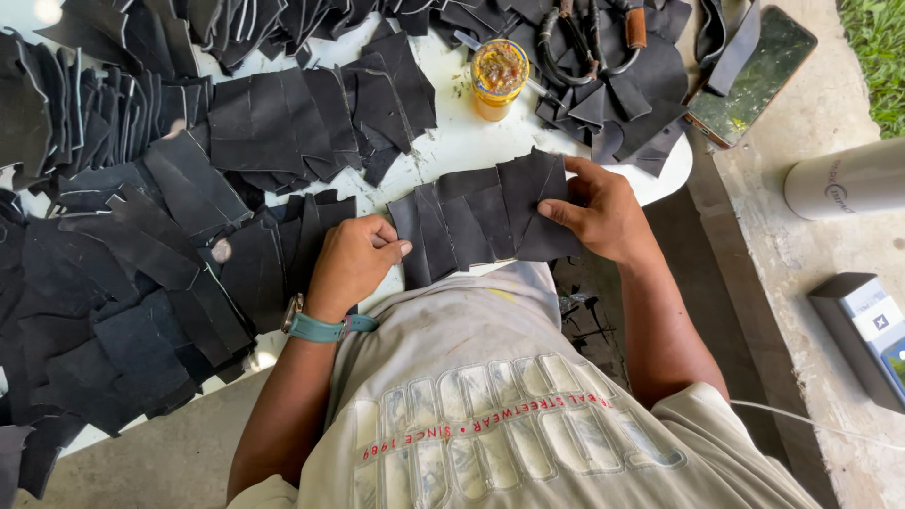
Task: The person marks black leather pieces with a white pen while using a wooden board as a template. They repeatedly pick up leather pieces, align them with the board, and draw lines on the surface before placing them back on the table.
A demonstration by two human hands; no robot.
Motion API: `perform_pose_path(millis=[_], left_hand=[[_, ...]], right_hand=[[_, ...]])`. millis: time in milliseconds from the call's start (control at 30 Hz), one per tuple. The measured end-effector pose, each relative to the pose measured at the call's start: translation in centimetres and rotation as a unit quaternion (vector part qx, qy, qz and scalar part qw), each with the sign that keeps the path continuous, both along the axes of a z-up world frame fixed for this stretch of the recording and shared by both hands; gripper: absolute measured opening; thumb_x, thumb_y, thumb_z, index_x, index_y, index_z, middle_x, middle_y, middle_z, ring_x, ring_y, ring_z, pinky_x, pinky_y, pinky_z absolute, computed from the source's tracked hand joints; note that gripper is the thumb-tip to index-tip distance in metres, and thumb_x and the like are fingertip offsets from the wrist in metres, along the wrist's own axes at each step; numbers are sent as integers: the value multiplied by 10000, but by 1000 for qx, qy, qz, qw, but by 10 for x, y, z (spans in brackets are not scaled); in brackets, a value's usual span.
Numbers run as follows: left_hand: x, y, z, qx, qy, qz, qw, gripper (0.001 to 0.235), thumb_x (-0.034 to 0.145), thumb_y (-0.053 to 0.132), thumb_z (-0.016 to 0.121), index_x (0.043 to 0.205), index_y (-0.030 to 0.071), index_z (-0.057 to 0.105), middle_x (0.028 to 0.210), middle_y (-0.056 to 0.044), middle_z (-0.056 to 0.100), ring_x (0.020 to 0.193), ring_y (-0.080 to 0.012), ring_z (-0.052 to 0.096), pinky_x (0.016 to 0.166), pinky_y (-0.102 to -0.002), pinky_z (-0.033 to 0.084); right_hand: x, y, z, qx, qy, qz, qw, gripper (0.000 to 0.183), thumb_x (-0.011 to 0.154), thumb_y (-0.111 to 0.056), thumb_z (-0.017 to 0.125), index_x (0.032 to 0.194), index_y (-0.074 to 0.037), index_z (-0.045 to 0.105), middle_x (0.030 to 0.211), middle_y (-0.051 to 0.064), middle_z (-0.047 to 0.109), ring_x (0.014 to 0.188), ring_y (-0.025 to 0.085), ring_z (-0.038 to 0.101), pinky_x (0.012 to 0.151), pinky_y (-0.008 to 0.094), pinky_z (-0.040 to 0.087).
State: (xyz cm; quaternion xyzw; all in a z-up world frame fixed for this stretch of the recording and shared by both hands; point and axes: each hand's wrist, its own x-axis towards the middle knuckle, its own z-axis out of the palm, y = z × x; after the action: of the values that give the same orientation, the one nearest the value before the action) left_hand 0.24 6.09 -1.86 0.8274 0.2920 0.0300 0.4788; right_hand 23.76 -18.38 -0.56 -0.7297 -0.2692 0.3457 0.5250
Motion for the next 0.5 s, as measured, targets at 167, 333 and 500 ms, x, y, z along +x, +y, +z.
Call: perform_pose_path(millis=[167, 333, 500], left_hand=[[-6, -7, 0, -4, -182, 30, 983, 189, 915, 143, 780, 918, -19, 682, 807, -78, 723, 745, -123, 690, 648, -271, 539], [4, -5, -6, -106, -190, 105, 970, 242, 923, 204, 809, 963, -8, 701, 728, -53, 645, 657, -68, 546, 592, -241, 455], [17, 2, -16, -169, -269, 107, 942, 234, 884, 161, 820, 938, -35, 706, 827, -34, 703, 723, -53, 631, 644, -214, 528]], right_hand=[[11, -11, -29, 203, 84, -17, 975, 350, 933, 25, 766, 1253, 12, 624, 1172, 63, 713, 1065, 120, 664, 970, 295, 543], [22, -9, -23, 270, 134, -31, 953, 355, 934, 31, 763, 1259, -2, 626, 1204, 84, 718, 1101, 151, 678, 1025, 328, 537], [19, 3, -6, 232, 95, -57, 966, 595, 922, 22, 739, 1464, -40, 503, 1219, 122, 710, 1121, 176, 679, 1004, 333, 552]])
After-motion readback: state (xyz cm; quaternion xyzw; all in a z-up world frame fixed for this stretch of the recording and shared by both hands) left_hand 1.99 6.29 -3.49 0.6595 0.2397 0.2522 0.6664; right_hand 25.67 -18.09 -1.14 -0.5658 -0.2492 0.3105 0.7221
